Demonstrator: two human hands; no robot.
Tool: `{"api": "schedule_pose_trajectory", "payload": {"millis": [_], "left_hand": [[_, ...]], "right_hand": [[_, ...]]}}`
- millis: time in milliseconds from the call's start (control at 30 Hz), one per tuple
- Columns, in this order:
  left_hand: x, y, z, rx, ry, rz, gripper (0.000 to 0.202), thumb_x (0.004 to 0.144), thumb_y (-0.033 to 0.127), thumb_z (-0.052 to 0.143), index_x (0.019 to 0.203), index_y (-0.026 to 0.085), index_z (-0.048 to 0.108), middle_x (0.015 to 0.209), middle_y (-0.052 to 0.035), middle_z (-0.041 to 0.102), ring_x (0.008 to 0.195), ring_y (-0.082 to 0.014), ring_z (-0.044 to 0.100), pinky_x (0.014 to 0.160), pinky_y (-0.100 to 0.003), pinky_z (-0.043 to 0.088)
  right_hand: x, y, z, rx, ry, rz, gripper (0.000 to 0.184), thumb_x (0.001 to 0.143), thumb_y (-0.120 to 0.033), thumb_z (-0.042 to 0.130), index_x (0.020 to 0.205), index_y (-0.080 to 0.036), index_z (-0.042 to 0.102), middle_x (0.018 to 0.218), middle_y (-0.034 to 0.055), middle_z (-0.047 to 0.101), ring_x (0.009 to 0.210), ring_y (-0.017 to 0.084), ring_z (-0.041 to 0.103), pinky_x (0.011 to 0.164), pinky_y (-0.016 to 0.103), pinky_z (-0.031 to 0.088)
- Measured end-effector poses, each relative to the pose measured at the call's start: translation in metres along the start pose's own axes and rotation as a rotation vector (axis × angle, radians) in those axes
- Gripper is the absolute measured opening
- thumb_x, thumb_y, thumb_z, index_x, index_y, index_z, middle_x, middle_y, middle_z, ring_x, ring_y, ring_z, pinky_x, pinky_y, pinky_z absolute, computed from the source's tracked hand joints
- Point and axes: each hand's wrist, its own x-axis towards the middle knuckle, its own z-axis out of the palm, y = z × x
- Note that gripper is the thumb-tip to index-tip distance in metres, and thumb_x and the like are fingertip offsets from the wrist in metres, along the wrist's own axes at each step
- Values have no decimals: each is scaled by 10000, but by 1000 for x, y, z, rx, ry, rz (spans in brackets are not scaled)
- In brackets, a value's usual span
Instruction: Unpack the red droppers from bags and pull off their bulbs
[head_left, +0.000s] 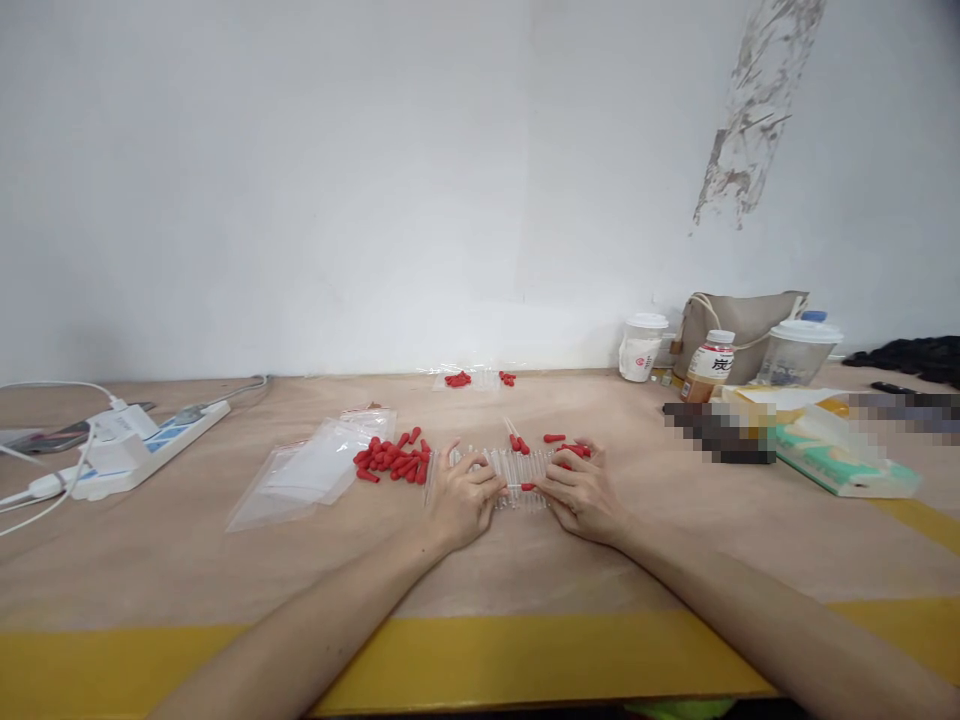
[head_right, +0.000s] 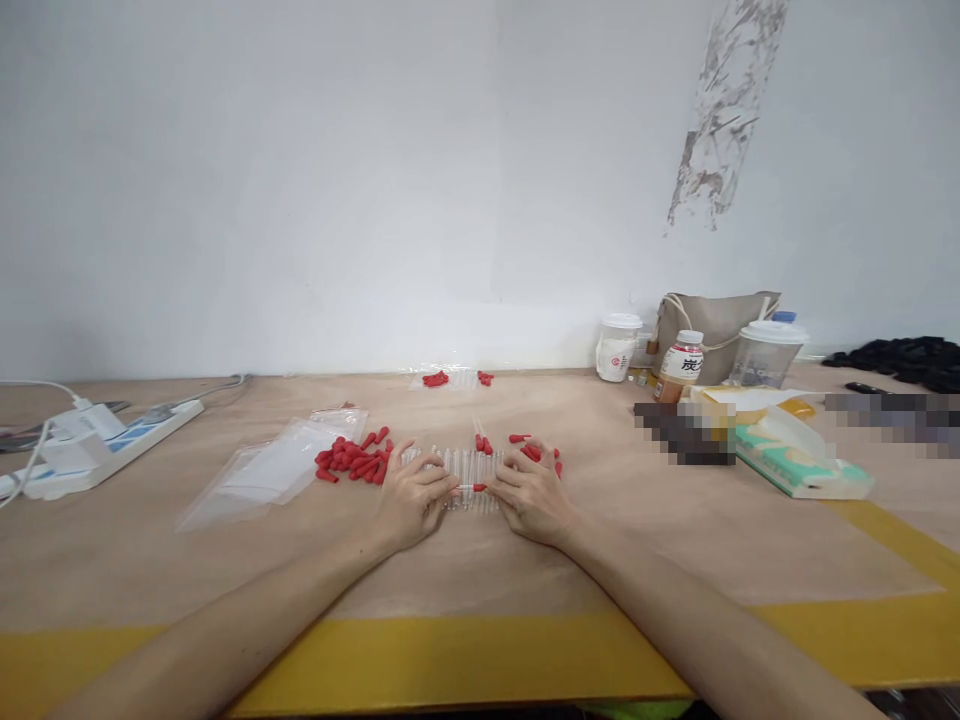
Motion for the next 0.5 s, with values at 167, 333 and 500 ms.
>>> {"api": "schedule_pose_trajectory", "payload": {"millis": [167,333,500], "left_hand": [[-8,-13,-4,30,55,-103,179,821,205,467,752,218,632,685,5,638,811,-173,542,939,-468,231],[-12,-19,0,10,21,-178,217,861,242,413,872,207,627,780,-34,604,710,-151,518,670,-289,395],[-11,-21,9,-21,-10,-292,345,835,129,347,1132,168,519,850,-66,495,722,-149,493,622,-254,426]], "right_hand": [[-10,16,-9,-2,50,146,164,787,-156,473,783,-223,623,651,-20,592,764,139,508,913,424,183],[-12,41,-12,223,150,485,204,835,-262,440,915,-232,626,826,29,605,784,145,527,799,333,356],[-16,70,-13,263,138,787,311,801,-294,407,978,-171,632,781,65,567,700,160,520,605,282,422]]}}
